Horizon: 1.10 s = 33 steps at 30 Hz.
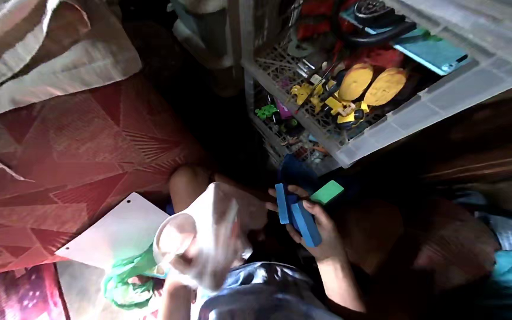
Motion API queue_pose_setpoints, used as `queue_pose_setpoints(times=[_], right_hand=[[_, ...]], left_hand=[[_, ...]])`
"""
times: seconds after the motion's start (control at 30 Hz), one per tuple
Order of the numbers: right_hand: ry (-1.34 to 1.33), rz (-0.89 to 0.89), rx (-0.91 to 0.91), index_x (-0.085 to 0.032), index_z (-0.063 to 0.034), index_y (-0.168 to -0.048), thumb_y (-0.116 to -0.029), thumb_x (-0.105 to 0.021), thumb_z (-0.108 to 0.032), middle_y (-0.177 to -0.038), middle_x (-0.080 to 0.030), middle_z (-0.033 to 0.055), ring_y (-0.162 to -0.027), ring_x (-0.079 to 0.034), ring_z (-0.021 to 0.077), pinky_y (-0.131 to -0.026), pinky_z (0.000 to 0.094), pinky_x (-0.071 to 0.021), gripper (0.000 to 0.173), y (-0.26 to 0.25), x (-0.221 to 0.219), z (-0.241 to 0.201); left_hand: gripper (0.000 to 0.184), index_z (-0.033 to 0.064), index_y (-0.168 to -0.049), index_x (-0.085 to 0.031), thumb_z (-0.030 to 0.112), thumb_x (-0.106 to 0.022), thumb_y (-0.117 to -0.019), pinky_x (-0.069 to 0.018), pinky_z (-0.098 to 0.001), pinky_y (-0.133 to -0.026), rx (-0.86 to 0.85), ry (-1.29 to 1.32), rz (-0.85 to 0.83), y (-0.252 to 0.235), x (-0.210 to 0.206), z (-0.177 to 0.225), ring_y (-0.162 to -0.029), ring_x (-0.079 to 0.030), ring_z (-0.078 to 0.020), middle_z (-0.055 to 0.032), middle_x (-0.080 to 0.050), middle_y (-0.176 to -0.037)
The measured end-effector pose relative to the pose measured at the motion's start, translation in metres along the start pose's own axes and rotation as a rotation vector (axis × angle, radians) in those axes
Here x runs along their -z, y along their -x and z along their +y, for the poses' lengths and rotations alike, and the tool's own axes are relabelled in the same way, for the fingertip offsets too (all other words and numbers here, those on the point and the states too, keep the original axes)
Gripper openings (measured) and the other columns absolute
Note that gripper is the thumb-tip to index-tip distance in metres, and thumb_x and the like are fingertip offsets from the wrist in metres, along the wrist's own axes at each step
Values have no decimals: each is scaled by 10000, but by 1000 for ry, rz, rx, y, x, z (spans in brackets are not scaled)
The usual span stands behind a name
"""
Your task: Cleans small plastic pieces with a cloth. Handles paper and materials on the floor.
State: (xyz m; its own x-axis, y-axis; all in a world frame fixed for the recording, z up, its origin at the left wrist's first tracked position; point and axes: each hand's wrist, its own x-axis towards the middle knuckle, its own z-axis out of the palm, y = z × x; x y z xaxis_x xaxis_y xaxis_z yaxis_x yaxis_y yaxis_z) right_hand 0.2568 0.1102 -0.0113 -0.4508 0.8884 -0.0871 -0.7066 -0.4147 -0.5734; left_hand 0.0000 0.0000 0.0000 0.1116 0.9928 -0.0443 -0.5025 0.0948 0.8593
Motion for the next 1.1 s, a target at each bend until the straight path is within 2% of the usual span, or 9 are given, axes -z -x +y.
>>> queue_pose_setpoints(times=[0.1,0.2,0.27,0.4,0.5,0.6,0.77,0.9,1.1], right_hand=[[140,40,-35,-647,-130,-1254,-971,-570,-265,-1154,-745,52,-684,-716,86,-432,205,-525,322,5,-16,-3],[231,108,-143,-663,-100,-1180,-945,-528,-152,-874,-725,-35,-519,-621,42,-432,207,-535,276,7,-35,-2],[179,126,-191,-666,-107,-1128,-962,-469,-120,-828,-730,-35,-490,-617,41,-426,197,-530,257,5,-33,-6],[91,54,-285,-694,-132,-1081,-970,-512,-145,-862,-743,-17,-518,-647,58,-455,208,-556,213,4,-21,-10],[125,151,-274,-652,-107,-1054,-987,-416,-92,-851,-736,-8,-568,-676,66,-468,209,-565,246,0,-32,-6],[147,105,-276,-588,-113,-1045,-1013,-464,-136,-1132,-756,90,-868,-771,143,-490,214,-575,130,3,-31,0],[187,163,-229,-591,-107,-1059,-1000,-426,-89,-1149,-744,83,-718,-746,126,-453,203,-546,176,11,-17,9],[194,311,-194,-556,-63,-1191,-990,-402,-48,-1146,-726,74,-729,-732,124,-499,221,-570,254,5,-16,12],[321,337,-185,-546,-20,-1249,-957,-425,-9,-1076,-697,48,-617,-652,66,-474,190,-529,317,2,-11,4]], left_hand=[[412,-33,-1169,-668,186,-782,-839,-497,-136,-942,-118,-696,28,-46,-56,9,-1030,-605,110,55,-712,-1081],[705,-216,-1317,-451,97,-796,-787,-466,-150,-997,-93,-629,-44,-77,-66,-16,-1108,-588,51,-104,-655,-1205],[582,-152,-1327,-466,7,-709,-822,-502,-162,-969,-53,-522,-1,-85,-61,-28,-1061,-617,53,-30,-671,-1166],[233,207,-1082,-701,104,-695,-873,-580,-202,-855,7,-315,102,-75,-43,-47,-923,-690,49,162,-751,-990],[226,146,-968,-653,-27,-545,-870,-576,-197,-761,-39,-306,407,-83,-54,-55,-800,-670,48,154,-710,-844],[268,80,-962,-553,-4,-306,-1023,-582,-242,-639,-1,-77,746,-112,-53,-44,-686,-660,-33,53,-658,-743],[541,128,-966,-588,347,-118,-1120,-586,-284,-673,116,183,594,-116,-36,-20,-745,-673,-103,-12,-669,-776],[380,133,-977,-585,111,-222,-1087,-600,-239,-700,187,226,550,-106,-34,-14,-756,-692,-62,9,-704,-815],[339,127,-997,-576,61,-255,-1086,-591,-216,-666,311,98,622,-89,-29,-15,-721,-685,-34,37,-701,-792]])
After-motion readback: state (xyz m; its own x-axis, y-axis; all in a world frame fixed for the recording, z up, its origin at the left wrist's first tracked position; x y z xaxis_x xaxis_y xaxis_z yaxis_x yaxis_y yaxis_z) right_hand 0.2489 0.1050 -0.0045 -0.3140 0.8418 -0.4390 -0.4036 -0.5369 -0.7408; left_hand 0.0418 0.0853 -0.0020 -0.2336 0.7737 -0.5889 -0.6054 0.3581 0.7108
